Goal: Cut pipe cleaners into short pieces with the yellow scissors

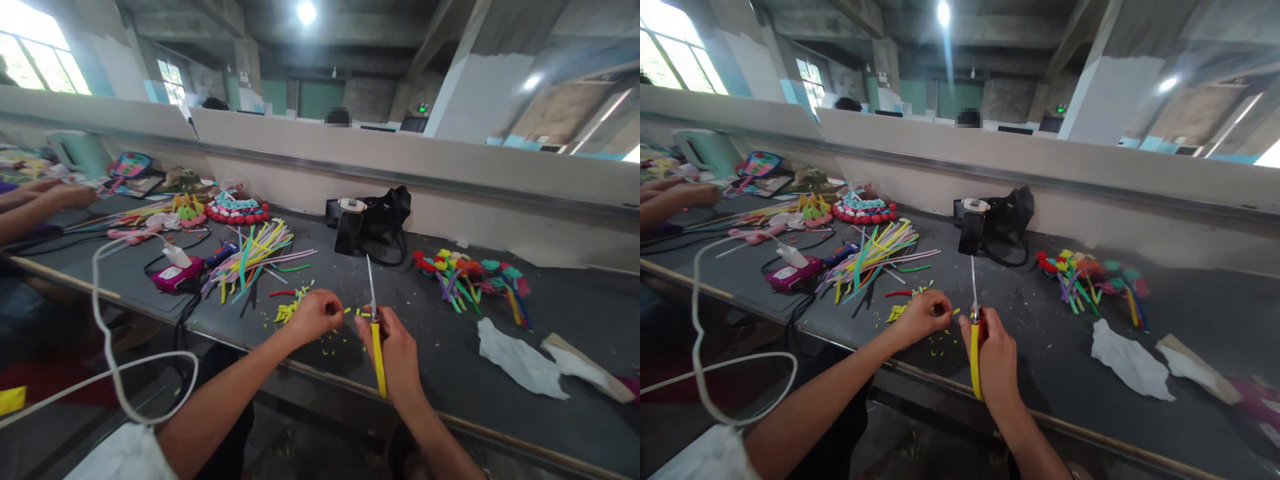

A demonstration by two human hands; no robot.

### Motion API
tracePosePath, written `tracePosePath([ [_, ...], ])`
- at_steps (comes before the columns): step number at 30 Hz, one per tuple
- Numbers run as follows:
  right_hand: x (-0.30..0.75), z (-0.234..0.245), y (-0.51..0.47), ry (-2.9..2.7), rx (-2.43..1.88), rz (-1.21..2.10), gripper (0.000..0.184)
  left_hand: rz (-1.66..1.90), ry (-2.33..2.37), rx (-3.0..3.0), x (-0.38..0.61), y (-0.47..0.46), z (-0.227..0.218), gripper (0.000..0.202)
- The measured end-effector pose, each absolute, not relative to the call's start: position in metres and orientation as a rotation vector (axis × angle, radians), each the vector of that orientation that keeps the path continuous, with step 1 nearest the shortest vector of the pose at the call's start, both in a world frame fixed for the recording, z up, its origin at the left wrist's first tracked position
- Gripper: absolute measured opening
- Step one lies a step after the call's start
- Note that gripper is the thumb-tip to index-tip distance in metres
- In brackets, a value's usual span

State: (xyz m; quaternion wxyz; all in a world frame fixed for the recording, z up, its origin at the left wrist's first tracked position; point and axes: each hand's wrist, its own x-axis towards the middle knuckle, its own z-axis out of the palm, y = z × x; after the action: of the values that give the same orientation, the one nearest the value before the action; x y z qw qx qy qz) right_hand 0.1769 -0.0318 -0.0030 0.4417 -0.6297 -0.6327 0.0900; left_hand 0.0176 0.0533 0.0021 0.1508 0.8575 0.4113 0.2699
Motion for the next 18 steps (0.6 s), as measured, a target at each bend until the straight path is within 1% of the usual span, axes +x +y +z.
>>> tracePosePath([
  [3, 0.172, -0.002, -0.027, -1.501, -1.487, 0.284, 0.029, 0.961, 1.011, 2.258, 0.015, 0.038, 0.007, 0.003],
  [5, 0.170, -0.003, -0.025, -1.475, -1.453, 0.327, 0.031, 1.014, 0.931, 2.206, 0.016, 0.032, 0.007, 0.003],
  [8, 0.168, -0.003, -0.024, -1.464, -1.425, 0.388, 0.031, 1.025, 0.907, 2.206, 0.018, 0.028, 0.006, 0.003],
  [15, 0.171, 0.001, -0.026, -1.387, -1.457, 0.378, 0.032, 0.936, 0.932, 2.080, 0.007, 0.042, 0.013, 0.005],
  [18, 0.172, 0.002, -0.026, -1.359, -1.470, 0.390, 0.033, 0.968, 0.952, 1.991, 0.004, 0.044, 0.016, 0.004],
])
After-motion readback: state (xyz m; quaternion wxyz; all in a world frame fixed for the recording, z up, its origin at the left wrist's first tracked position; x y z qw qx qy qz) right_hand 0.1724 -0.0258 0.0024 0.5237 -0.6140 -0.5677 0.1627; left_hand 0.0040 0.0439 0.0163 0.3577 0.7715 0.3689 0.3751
